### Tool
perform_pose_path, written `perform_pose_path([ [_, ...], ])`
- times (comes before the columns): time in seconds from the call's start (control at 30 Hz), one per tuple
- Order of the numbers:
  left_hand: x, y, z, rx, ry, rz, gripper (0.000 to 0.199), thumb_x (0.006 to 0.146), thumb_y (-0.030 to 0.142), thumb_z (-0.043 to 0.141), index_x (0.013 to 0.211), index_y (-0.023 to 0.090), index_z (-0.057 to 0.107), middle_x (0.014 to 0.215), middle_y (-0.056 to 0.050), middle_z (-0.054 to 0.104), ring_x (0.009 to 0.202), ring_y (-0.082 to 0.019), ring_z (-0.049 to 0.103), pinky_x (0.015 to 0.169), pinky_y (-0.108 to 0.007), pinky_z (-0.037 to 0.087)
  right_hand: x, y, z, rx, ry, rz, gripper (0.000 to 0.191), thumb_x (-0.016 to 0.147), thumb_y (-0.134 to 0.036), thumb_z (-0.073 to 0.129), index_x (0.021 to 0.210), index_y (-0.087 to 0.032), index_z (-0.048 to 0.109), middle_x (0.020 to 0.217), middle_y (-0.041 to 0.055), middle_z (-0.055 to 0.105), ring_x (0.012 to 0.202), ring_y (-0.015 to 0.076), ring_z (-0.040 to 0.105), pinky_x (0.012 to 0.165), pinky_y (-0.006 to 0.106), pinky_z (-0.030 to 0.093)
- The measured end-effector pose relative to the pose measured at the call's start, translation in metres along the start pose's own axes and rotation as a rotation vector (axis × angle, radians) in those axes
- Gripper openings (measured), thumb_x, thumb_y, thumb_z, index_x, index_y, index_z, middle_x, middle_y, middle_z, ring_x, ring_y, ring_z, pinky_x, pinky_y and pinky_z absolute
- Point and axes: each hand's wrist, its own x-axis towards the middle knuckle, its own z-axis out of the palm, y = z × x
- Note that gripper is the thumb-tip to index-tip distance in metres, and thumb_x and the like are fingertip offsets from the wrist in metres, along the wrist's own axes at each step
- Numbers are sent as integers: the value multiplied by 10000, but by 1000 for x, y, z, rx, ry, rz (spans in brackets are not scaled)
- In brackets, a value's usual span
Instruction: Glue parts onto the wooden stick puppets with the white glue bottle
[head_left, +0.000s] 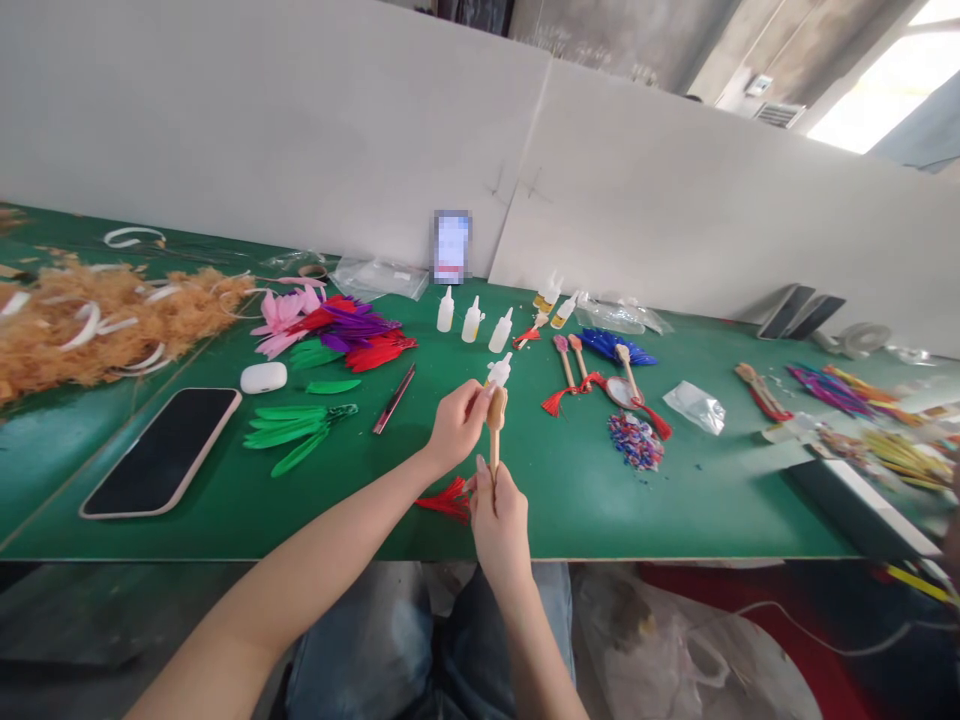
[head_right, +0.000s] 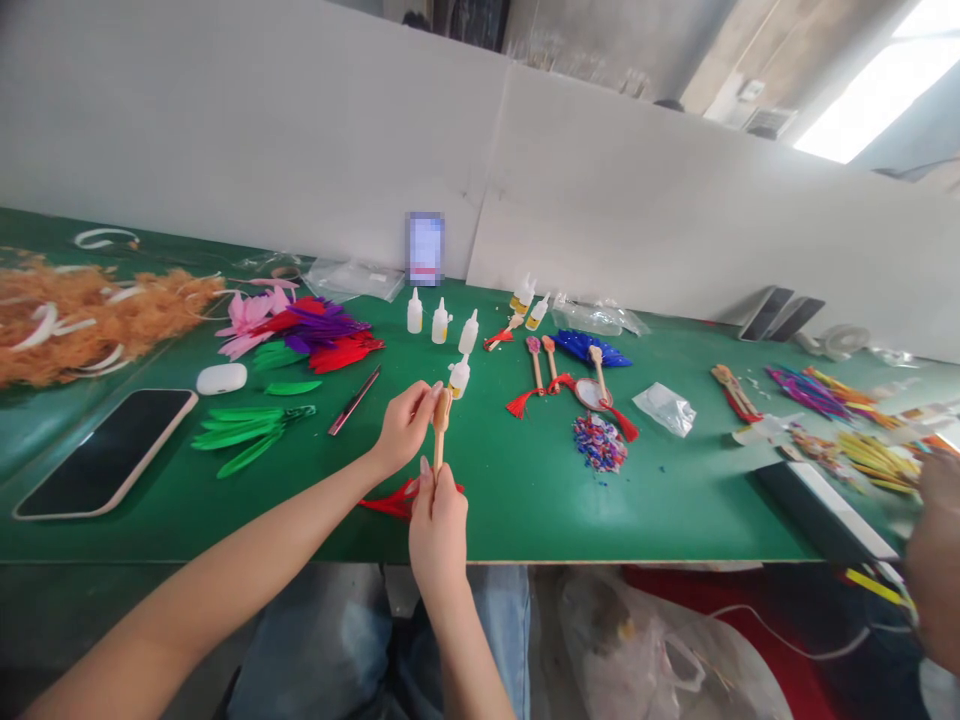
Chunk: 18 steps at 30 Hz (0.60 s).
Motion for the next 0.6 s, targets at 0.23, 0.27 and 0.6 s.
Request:
perform_pose_path([
  [0.23,3,1,-3,103,18,98,372,948,343,358,608,193,345,524,44,391,473,-81,375,498,-221,308,1,7,11,114,45,-11,411,899,-535,383,680,-192,436,493,-60,401,407,65,352,394,191,283],
  [0.27,4,1,-4,135,37,143,362,946,322,365,609,194,329,524,46,374,472,-80,365,496,-222,301,1,7,11,139,68,-14,414,895,-538,395,676,-189,440,488,-64,393,402,61,343,388,187,277],
  [0.6,10,2,-16,339,90,464,250,896,160,402,660,204,330,575,49,389,499,-78,379,500,-207,308,4,-7,9,447,-11,76,435,837,-567,502,654,-175,464,394,-115,283,332,22,196,310,155,157],
])
